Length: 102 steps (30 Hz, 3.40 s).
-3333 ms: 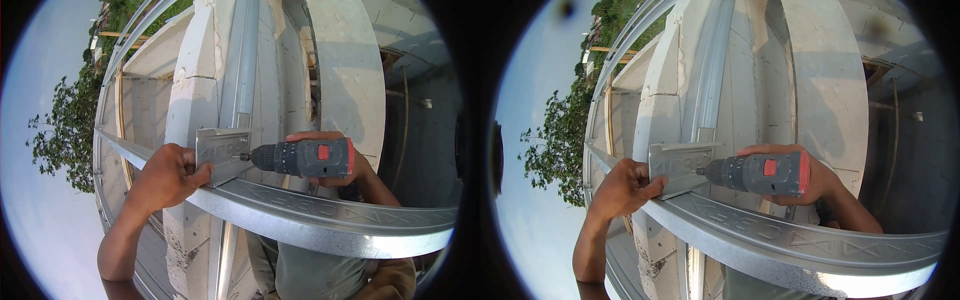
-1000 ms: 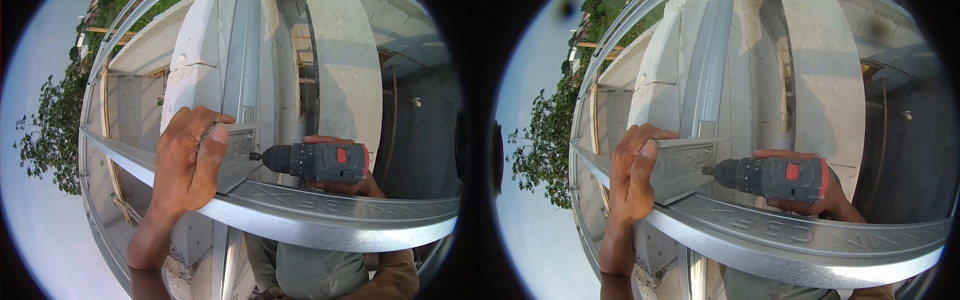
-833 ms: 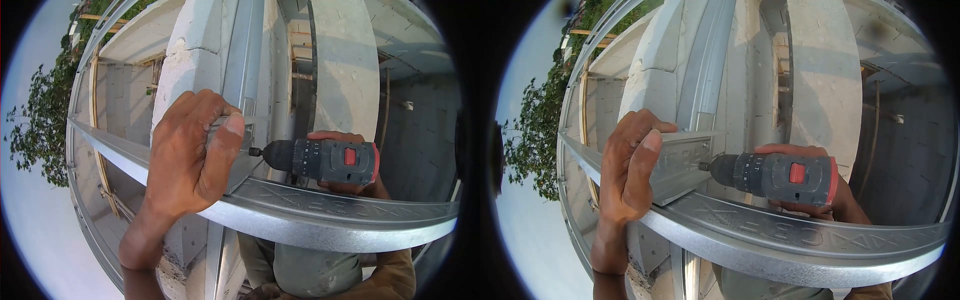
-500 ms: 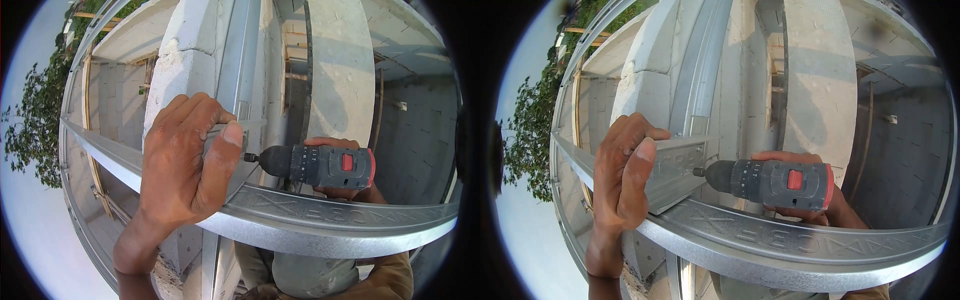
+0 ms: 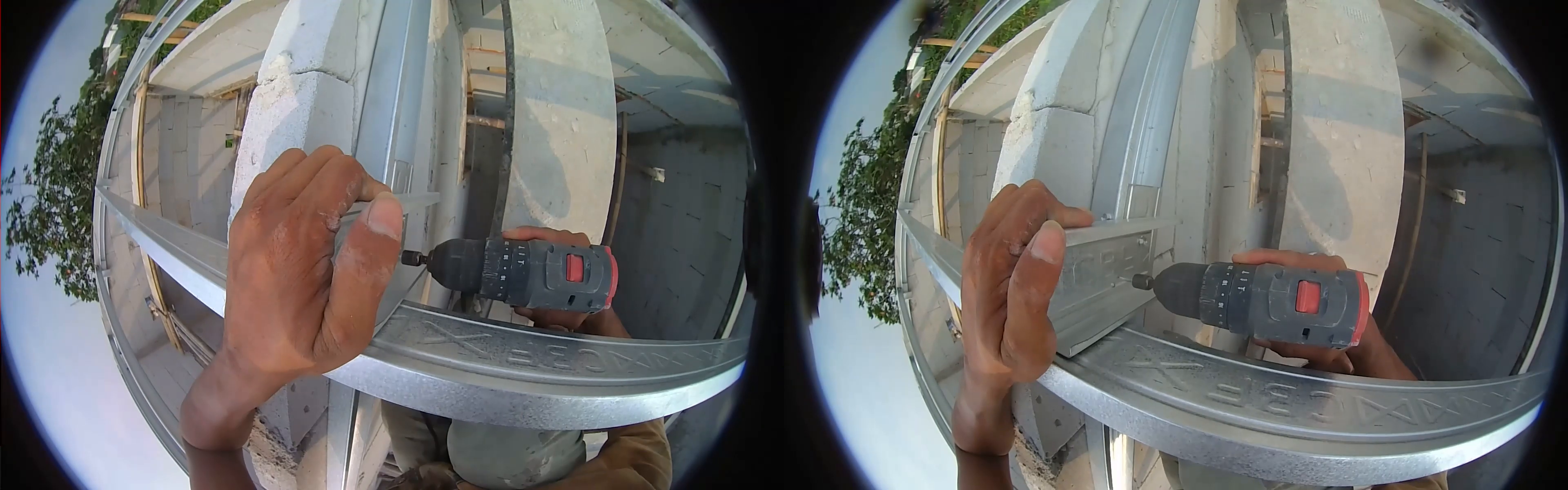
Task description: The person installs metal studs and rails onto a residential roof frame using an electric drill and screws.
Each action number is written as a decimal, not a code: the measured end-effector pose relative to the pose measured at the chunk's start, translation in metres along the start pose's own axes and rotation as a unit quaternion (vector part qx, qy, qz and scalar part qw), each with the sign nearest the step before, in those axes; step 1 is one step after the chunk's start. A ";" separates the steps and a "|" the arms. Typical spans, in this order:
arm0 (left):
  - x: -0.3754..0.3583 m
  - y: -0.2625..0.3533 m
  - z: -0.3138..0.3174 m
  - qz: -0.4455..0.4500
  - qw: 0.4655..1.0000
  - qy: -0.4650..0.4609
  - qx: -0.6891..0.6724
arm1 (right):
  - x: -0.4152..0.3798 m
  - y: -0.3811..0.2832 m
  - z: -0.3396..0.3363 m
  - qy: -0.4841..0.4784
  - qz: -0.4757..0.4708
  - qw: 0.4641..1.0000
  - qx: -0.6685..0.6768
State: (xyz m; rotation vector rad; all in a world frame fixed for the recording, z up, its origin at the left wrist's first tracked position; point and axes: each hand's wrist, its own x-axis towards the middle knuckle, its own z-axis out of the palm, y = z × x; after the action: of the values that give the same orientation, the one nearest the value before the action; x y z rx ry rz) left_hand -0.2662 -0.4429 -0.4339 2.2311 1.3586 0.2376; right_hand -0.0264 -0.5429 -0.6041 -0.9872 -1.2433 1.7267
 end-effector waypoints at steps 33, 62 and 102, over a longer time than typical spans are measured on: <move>-0.002 -0.003 0.002 0.020 1.000 0.013 0.019 | 0.011 0.010 -0.006 -0.023 -0.085 0.996 -0.016; 0.000 -0.001 0.003 0.006 1.000 0.018 0.020 | 0.013 0.013 -0.006 -0.015 -0.087 0.995 -0.045; 0.002 -0.001 0.008 0.033 0.998 0.051 -0.002 | 0.037 0.004 -0.019 -0.139 -0.059 0.988 0.036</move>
State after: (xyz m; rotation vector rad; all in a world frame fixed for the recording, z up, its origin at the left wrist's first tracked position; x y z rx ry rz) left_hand -0.2631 -0.4437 -0.4420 2.2903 1.3361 0.3806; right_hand -0.0250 -0.5035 -0.6179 -0.6317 -1.3745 1.8456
